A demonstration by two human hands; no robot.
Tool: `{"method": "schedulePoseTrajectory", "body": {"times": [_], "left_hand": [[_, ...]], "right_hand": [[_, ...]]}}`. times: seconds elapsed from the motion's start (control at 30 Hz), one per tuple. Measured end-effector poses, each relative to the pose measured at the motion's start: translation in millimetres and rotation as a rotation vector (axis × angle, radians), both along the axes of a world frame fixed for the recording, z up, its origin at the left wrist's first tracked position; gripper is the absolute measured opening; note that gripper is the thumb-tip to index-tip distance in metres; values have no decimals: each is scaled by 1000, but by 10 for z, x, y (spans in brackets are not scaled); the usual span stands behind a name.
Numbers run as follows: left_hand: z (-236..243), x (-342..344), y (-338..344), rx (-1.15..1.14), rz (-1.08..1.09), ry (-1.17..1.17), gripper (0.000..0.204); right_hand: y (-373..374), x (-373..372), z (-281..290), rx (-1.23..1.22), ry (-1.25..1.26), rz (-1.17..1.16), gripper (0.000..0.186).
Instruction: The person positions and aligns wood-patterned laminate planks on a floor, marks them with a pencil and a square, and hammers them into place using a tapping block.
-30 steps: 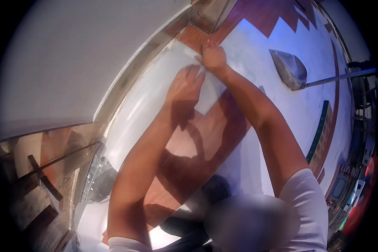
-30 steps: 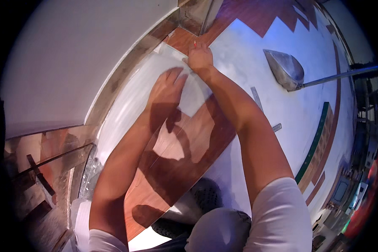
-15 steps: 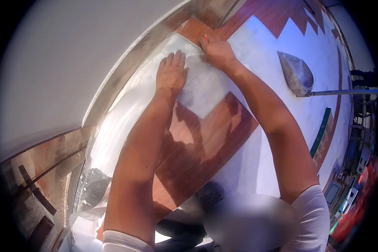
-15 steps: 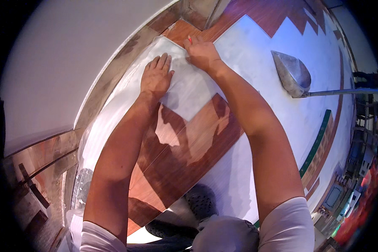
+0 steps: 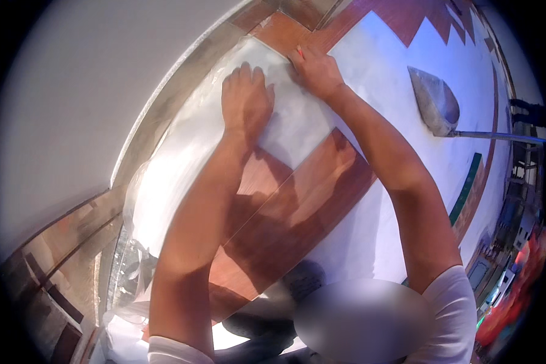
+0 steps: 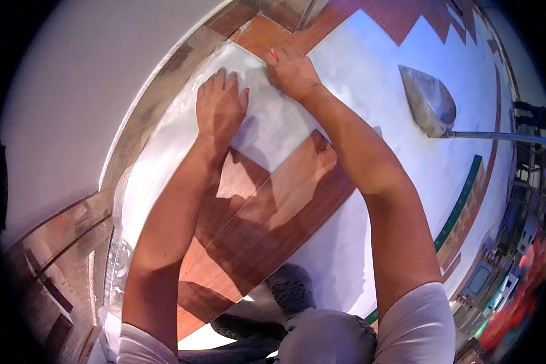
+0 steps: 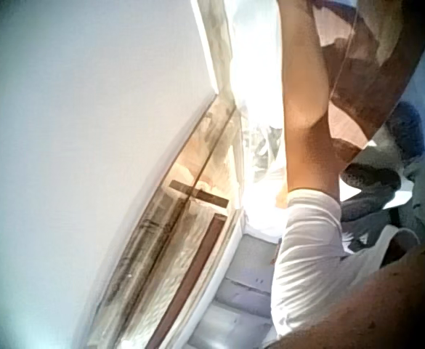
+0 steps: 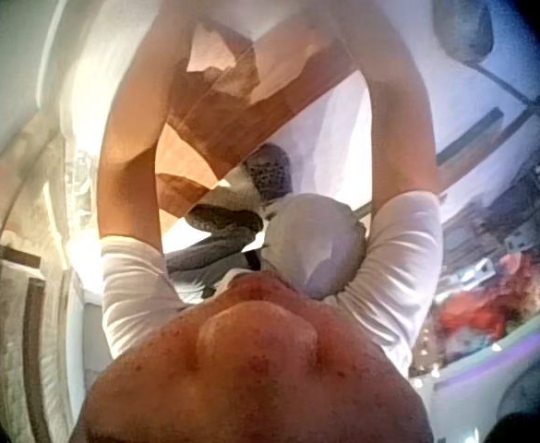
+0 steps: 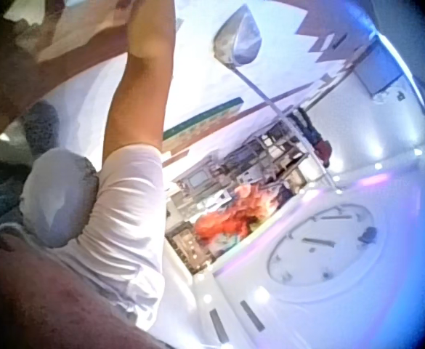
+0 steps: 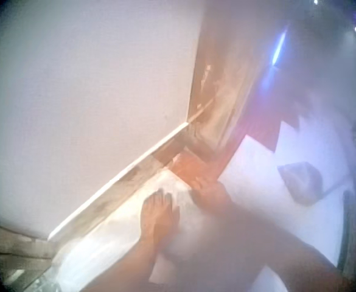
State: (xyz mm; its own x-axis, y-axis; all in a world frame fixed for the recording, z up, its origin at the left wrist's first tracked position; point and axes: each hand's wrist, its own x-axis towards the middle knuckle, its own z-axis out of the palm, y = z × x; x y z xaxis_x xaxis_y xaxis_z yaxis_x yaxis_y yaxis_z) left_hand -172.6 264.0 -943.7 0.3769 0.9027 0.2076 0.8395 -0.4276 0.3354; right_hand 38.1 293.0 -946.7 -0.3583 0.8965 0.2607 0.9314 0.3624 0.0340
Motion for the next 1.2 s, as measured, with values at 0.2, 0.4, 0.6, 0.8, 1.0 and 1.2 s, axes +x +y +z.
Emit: {"method": "schedulePoseTrajectory", "body": {"times": [0.2, 0.4, 0.6, 0.8, 1.0, 1.2], "left_hand": [[-228, -59, -252, 117, -226, 223, 51], [-400, -103, -1, 117, -73, 173, 53], [-344, 56, 282, 136, -160, -11, 50], [-412, 70, 515, 93, -31, -6, 47], [-369, 69, 515, 152, -9, -12, 43], [-477, 135, 556, 233, -8, -41, 52]], "right_hand": [[52, -20, -33, 68, -6, 44, 21], [114, -35, 103, 7, -36, 147, 18], [141, -42, 59, 69, -72, 124, 13], [135, -76, 95, 106, -12, 187, 12], [136, 15, 5, 116, 47, 230, 15], [-25, -80, -279, 312, 277, 3, 17]]}}
